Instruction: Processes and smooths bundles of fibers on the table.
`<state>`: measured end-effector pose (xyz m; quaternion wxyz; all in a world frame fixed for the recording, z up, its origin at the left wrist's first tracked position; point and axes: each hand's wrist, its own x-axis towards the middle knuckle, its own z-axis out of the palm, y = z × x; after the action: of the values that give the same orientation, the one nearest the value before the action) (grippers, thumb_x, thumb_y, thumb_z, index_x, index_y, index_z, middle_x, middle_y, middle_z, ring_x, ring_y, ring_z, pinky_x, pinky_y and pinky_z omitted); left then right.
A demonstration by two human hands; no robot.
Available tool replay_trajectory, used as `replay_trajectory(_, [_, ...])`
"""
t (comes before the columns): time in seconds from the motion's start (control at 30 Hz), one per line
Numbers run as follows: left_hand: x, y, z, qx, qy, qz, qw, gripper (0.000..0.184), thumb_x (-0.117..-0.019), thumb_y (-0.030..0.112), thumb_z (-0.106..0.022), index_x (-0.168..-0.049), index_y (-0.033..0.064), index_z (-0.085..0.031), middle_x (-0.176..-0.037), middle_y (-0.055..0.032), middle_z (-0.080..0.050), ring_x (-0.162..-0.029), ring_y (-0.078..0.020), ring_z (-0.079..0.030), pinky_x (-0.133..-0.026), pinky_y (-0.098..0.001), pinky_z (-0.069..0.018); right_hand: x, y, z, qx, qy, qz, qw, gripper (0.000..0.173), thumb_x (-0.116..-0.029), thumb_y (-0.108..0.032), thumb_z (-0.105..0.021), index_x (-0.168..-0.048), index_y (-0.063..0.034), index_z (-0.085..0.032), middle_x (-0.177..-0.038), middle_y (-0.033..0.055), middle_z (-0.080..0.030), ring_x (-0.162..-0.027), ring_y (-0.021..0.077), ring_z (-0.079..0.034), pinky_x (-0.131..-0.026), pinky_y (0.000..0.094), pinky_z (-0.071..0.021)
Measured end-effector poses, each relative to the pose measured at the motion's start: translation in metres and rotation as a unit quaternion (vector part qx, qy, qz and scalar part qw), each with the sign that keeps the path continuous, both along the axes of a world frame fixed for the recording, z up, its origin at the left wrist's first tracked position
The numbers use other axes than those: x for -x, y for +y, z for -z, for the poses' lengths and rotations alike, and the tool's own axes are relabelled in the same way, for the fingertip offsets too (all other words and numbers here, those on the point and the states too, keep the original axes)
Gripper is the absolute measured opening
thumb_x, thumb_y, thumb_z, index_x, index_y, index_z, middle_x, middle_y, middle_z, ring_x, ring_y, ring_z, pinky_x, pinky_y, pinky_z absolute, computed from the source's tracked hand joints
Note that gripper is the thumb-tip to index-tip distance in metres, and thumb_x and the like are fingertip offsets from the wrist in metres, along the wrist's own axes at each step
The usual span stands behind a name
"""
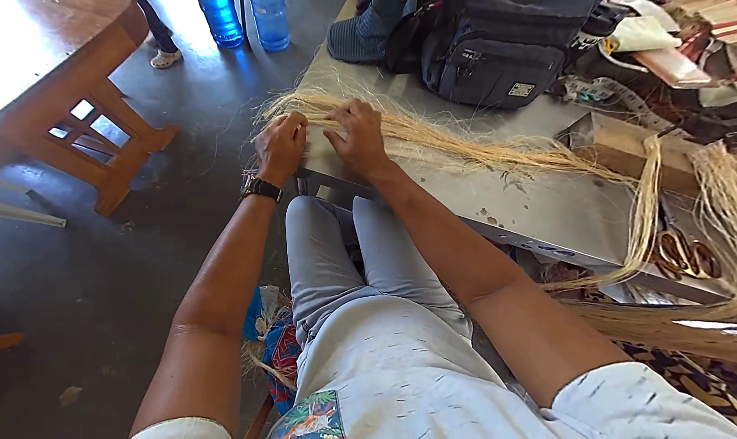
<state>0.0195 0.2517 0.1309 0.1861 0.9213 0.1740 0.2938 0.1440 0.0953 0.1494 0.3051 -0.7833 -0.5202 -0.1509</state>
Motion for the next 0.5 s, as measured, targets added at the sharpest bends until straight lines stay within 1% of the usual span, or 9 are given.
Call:
replay_trajectory(0.03, [0.0,0.0,0.001,0.0,-0.007,-0.002,1.0,0.029,-0.1052,0.022,-0.047,-0.119,0.0114,-0.07,-0.097,-0.0127,-0.072,-0.086,-0.0322,-0.071,-0.076,-0.0564,-0.0553,-0.002,0.006,0.003,0.011,0.024,-0.014,1.0,0.028,-0.0983,-0.031,-0.066,-0.118,-0.0147,-0.076,-0.117,0.0143,-0.066,-0.114,0.0338,-0.06,-0.096,0.0558,-0.0445])
replay_trajectory(0.1, [0.001,0.0,0.003,0.005,-0.022,0.0,1.0,0.03,-0.1061,0.023,-0.046,-0.119,0.0114,-0.07,-0.094,-0.0133,-0.072,-0.084,-0.0333,-0.07,-0.073,-0.0575,-0.0542,-0.006,0.014,0.011,0.008,0.087,-0.035,0.996,0.022,-0.0984,-0.027,-0.064,-0.112,-0.0139,-0.077,-0.116,0.013,-0.067,-0.114,0.0316,-0.06,-0.099,0.0564,-0.0433])
replay_trajectory(0.13, [0.001,0.0,0.004,0.007,-0.026,-0.003,1.0,0.03,-0.1065,0.025,-0.046,-0.119,0.0122,-0.071,-0.094,-0.0132,-0.072,-0.084,-0.0334,-0.07,-0.073,-0.0577,-0.054,-0.008,0.016,0.015,-0.006,0.112,-0.041,0.993,0.021,-0.0982,-0.025,-0.064,-0.108,-0.0129,-0.078,-0.113,0.0121,-0.068,-0.112,0.0298,-0.062,-0.099,0.0557,-0.0439])
replay_trajectory(0.2, [0.002,0.002,0.006,0.012,-0.036,-0.007,0.999,0.03,-0.1064,0.026,-0.047,-0.119,0.0141,-0.071,-0.091,-0.012,-0.072,-0.08,-0.0318,-0.069,-0.071,-0.0565,-0.0536,-0.012,0.018,0.021,-0.037,0.153,-0.046,0.986,0.02,-0.0986,-0.024,-0.063,-0.105,-0.0116,-0.078,-0.108,0.0105,-0.07,-0.108,0.0262,-0.064,-0.098,0.0535,-0.046])
replay_trajectory(0.27, [0.003,0.003,0.006,0.029,-0.05,-0.004,0.998,0.03,-0.1062,0.026,-0.047,-0.121,0.0134,-0.071,-0.085,-0.0115,-0.07,-0.075,-0.0305,-0.067,-0.07,-0.056,-0.053,-0.014,0.015,0.022,-0.061,0.185,-0.048,0.98,0.019,-0.0987,-0.021,-0.064,-0.104,-0.0092,-0.078,-0.105,0.0105,-0.071,-0.102,0.0232,-0.067,-0.094,0.0481,-0.0509])
replay_trajectory(0.33, [0.004,0.005,0.003,0.073,-0.062,-0.002,0.995,0.032,-0.1068,0.026,-0.047,-0.123,0.0111,-0.069,-0.081,-0.0107,-0.067,-0.073,-0.0284,-0.065,-0.071,-0.0542,-0.0527,-0.014,0.013,0.019,-0.072,0.214,-0.04,0.973,0.018,-0.0991,-0.017,-0.062,-0.104,-0.0064,-0.076,-0.1,0.0106,-0.071,-0.093,0.0198,-0.068,-0.087,0.0408,-0.0549])
replay_trajectory(0.4, [0.004,0.007,0.002,0.124,-0.085,-0.007,0.989,0.033,-0.107,0.027,-0.047,-0.128,0.0091,-0.066,-0.082,-0.01,-0.068,-0.074,-0.0259,-0.066,-0.073,-0.0511,-0.0546,-0.014,0.011,0.017,-0.08,0.237,-0.035,0.968,0.019,-0.1002,-0.016,-0.06,-0.104,-0.0045,-0.074,-0.098,0.0102,-0.072,-0.088,0.0178,-0.068,-0.084,0.0388,-0.0557])
replay_trajectory(0.47, [0.005,0.009,0.001,0.166,-0.113,-0.015,0.979,0.035,-0.1063,0.025,-0.049,-0.135,0.0072,-0.06,-0.085,-0.0101,-0.069,-0.075,-0.0236,-0.068,-0.074,-0.0467,-0.0573,-0.015,0.011,0.016,-0.087,0.257,-0.032,0.962,0.021,-0.1021,-0.016,-0.058,-0.106,-0.0039,-0.073,-0.095,0.0093,-0.073,-0.086,0.0163,-0.069,-0.083,0.0385,-0.0567])
replay_trajectory(0.5, [0.005,0.009,-0.001,0.182,-0.123,-0.02,0.975,0.036,-0.1063,0.025,-0.05,-0.136,0.0065,-0.058,-0.085,-0.0099,-0.068,-0.075,-0.0224,-0.068,-0.074,-0.0448,-0.0571,-0.015,0.011,0.016,-0.091,0.27,-0.031,0.958,0.021,-0.1028,-0.017,-0.057,-0.106,-0.0038,-0.073,-0.093,0.0087,-0.072,-0.085,0.0155,-0.069,-0.082,0.0381,-0.0563])
